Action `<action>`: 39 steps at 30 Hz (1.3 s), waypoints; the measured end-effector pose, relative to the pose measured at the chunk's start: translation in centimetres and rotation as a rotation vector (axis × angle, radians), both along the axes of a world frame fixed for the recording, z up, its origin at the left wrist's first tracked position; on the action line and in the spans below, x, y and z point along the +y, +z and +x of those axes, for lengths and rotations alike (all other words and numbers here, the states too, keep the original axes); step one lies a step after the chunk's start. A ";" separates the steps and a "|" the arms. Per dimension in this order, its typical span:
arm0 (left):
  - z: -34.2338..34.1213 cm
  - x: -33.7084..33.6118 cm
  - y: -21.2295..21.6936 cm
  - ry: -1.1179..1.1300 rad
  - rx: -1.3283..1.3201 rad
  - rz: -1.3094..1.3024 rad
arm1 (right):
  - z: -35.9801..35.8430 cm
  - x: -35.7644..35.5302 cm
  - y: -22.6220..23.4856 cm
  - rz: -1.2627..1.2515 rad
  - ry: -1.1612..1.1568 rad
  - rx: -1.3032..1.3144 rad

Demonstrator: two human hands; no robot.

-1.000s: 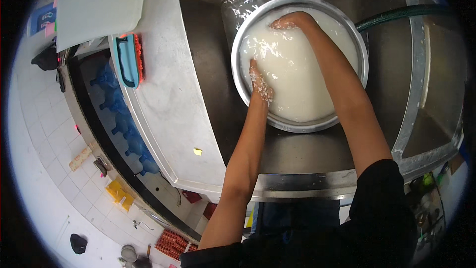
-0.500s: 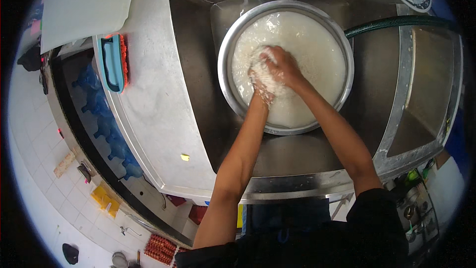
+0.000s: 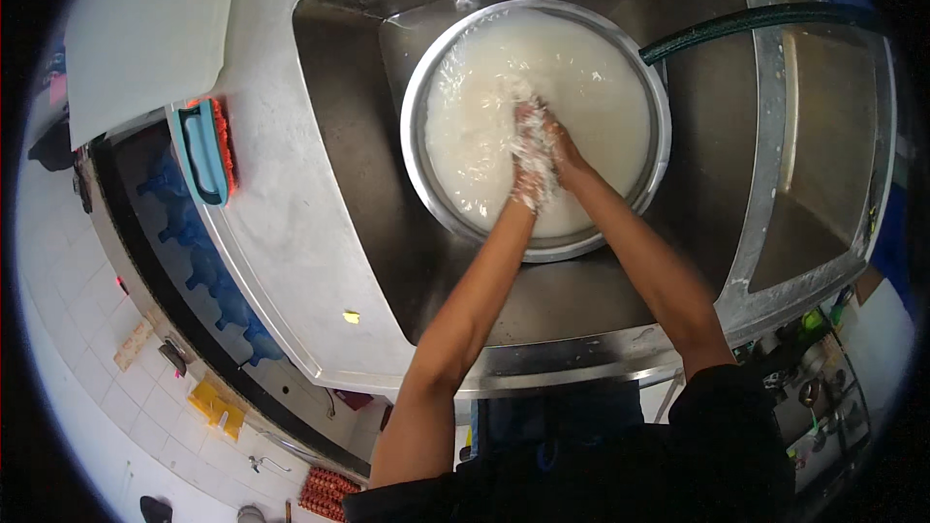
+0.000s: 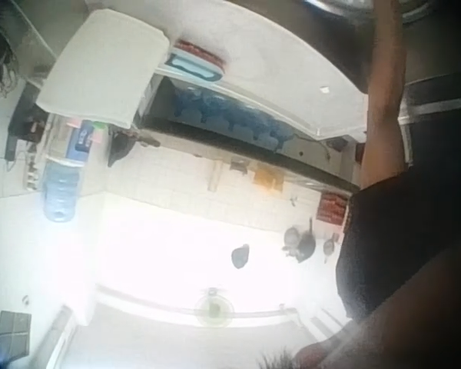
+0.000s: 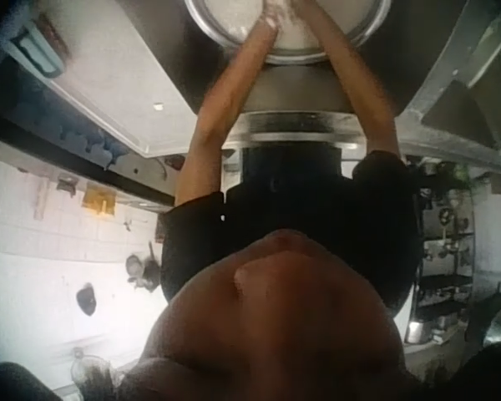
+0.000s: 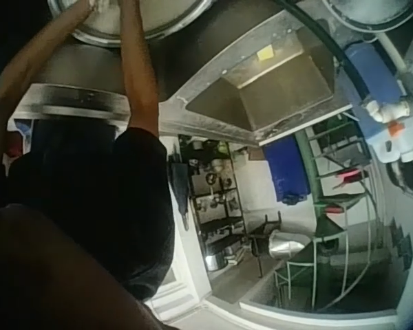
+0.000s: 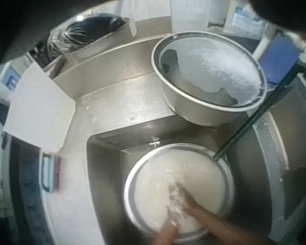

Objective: Washing rice in a large bowl inside a commercial kitchen sink.

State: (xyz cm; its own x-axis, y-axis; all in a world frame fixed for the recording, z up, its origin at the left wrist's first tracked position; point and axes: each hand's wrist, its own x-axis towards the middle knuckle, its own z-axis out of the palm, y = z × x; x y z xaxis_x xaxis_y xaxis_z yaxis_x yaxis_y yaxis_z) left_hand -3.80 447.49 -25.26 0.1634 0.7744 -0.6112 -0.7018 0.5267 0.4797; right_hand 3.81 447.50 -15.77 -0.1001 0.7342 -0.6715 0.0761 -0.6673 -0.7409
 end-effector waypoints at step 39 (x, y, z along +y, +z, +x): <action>-8.0 0.1 5.4 -0.782 0.681 -0.437 | 10.6 -1.1 -0.3 -0.434 -0.331 -0.179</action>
State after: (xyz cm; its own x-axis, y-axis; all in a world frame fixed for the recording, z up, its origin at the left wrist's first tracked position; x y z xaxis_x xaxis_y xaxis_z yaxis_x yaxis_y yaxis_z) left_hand -11.76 447.63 -19.86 0.0386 0.3034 -0.9521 0.2328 0.9238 0.3039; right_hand 14.42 446.39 -16.03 0.2315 0.3607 -0.9035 -0.0893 -0.9169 -0.3890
